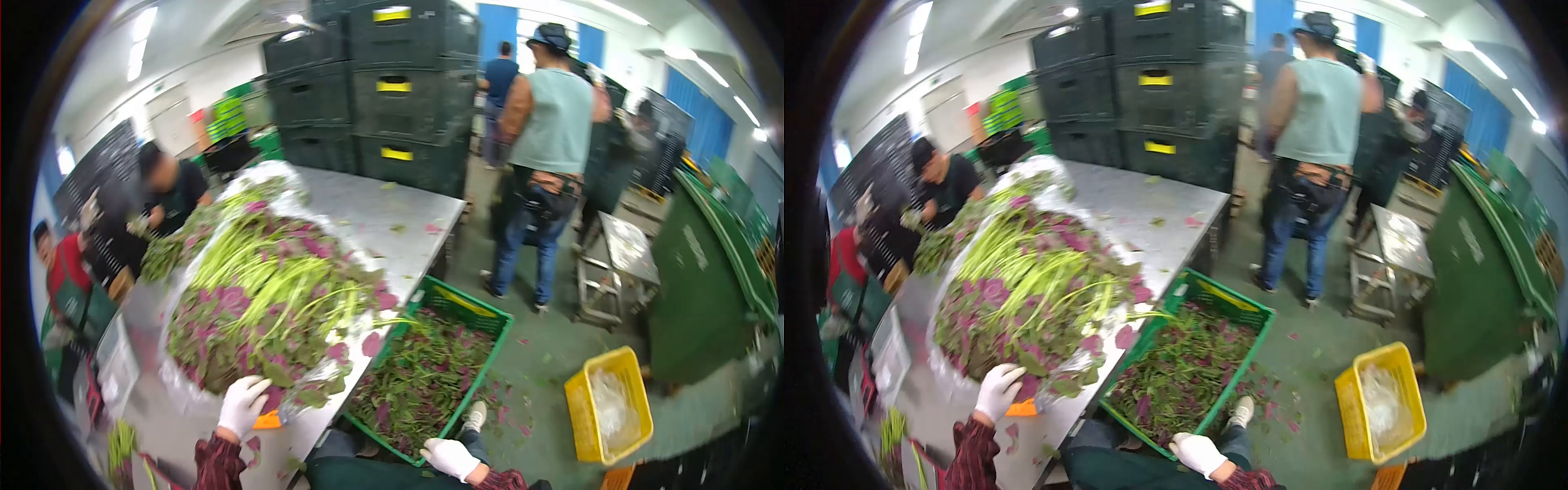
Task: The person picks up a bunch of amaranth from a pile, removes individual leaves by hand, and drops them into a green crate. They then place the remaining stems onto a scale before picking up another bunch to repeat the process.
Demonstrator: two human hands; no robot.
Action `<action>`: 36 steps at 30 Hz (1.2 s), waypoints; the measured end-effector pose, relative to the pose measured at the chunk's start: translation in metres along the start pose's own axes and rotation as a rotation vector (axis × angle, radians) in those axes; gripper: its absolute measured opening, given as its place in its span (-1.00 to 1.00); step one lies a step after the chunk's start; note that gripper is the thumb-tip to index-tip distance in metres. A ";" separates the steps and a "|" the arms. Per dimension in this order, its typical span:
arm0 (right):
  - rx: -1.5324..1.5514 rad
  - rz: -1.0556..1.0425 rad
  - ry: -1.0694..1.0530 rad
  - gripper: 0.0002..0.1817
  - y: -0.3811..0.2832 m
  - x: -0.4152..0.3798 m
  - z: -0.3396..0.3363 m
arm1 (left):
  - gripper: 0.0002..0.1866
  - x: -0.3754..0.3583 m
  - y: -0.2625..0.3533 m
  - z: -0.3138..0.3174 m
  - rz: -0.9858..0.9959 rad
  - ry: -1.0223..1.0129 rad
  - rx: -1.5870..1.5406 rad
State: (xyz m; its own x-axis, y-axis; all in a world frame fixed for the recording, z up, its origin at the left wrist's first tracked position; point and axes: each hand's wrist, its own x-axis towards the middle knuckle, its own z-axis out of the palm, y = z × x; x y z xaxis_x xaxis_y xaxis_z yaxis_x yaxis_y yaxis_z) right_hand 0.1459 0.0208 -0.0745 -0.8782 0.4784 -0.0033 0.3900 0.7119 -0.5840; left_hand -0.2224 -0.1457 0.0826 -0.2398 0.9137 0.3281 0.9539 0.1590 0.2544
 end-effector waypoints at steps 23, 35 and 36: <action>0.027 -0.045 -0.122 -0.75 0.007 0.029 0.030 | -0.85 0.169 -0.117 -0.007 -0.182 0.369 0.294; 0.015 0.094 -0.200 -0.76 0.036 0.046 0.042 | -0.75 0.193 -0.250 -0.072 -0.996 0.179 0.499; 0.014 0.105 -0.217 -0.76 0.036 0.049 0.043 | -0.74 0.181 -0.268 -0.077 -0.997 0.154 0.514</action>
State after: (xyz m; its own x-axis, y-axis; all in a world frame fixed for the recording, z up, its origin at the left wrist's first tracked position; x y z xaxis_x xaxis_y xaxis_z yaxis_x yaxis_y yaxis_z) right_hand 0.1053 0.0477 -0.1302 -0.8725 0.4268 -0.2378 0.4797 0.6561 -0.5826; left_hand -0.5348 -0.0519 0.1434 -0.9205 0.2431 0.3059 0.2773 0.9580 0.0732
